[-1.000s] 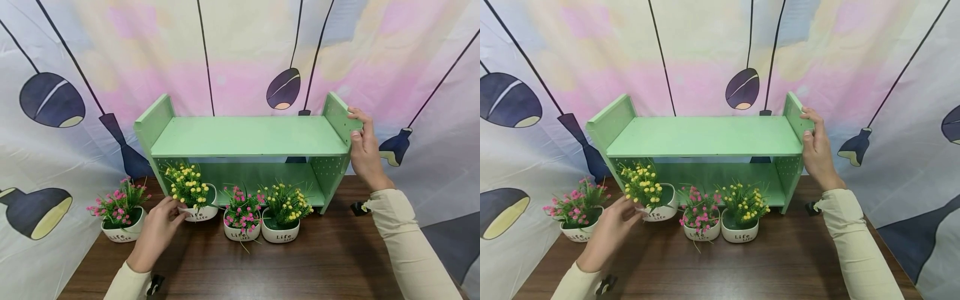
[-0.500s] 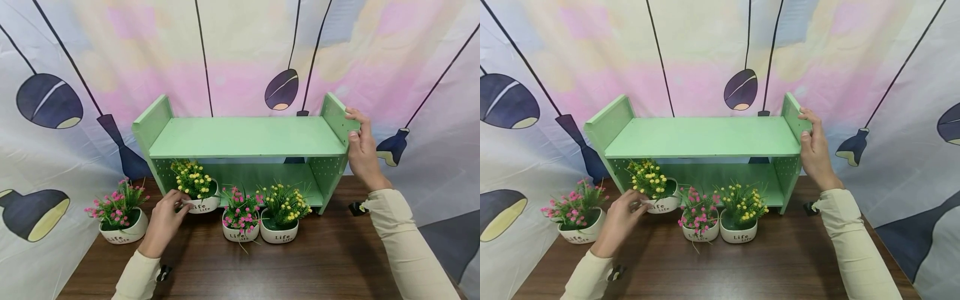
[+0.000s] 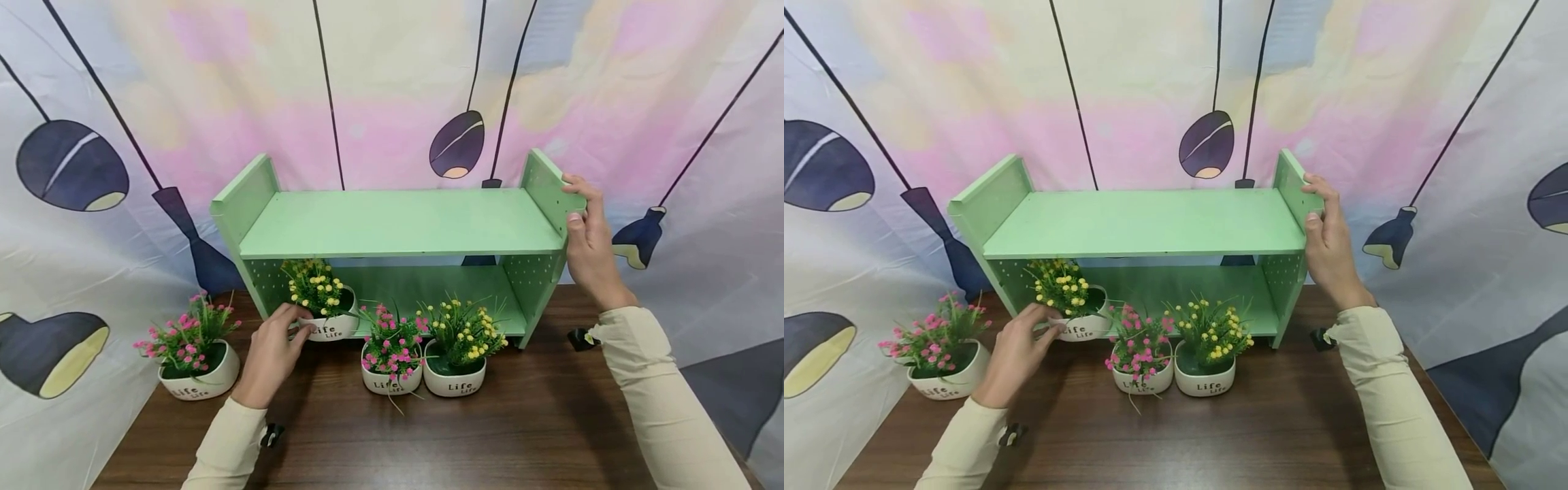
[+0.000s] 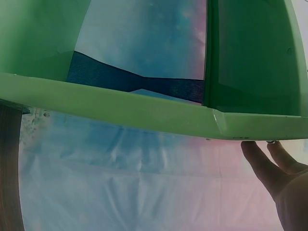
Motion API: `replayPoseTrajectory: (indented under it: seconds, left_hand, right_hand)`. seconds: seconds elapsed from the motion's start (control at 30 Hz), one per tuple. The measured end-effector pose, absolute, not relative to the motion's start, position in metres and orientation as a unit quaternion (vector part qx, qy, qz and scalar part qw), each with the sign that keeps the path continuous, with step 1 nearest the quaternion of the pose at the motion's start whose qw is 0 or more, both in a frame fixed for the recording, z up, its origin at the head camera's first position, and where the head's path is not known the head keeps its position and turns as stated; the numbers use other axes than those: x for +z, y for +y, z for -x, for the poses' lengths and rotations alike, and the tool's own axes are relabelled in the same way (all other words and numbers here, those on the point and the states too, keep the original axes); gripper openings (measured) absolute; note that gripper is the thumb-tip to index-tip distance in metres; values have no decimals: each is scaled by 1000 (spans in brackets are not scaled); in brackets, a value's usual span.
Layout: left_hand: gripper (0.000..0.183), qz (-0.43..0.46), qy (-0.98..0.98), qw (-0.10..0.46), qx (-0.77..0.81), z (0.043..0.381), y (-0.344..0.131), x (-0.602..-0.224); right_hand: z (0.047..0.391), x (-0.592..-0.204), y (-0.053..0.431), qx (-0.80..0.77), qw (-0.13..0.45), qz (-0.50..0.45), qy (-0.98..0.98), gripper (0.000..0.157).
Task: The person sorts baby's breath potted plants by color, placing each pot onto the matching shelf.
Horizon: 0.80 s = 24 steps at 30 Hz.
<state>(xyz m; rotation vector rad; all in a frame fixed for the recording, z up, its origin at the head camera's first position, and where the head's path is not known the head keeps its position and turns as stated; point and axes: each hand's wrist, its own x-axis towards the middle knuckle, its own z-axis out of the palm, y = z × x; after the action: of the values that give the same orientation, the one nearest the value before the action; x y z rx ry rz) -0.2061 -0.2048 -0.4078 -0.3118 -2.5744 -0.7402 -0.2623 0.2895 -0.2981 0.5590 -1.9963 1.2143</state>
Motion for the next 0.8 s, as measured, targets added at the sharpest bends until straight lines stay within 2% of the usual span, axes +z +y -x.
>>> replayPoseTrajectory:
  seconds: [0.37, 0.67, 0.8]
  left_hand:
    - [10, 124, -926, 255, -248, 216, -203, -413]
    - [14, 127, -927, 247, -251, 221, -201, -417]
    - [25, 122, -934, 239, -235, 220, -199, -422]
  right_hand:
    - [264, -298, 288, 470, 369, -219, -771, 39]
    - [267, -300, 290, 467, 376, -223, -769, 40]
    - [267, -301, 290, 464, 376, -221, -771, 40]
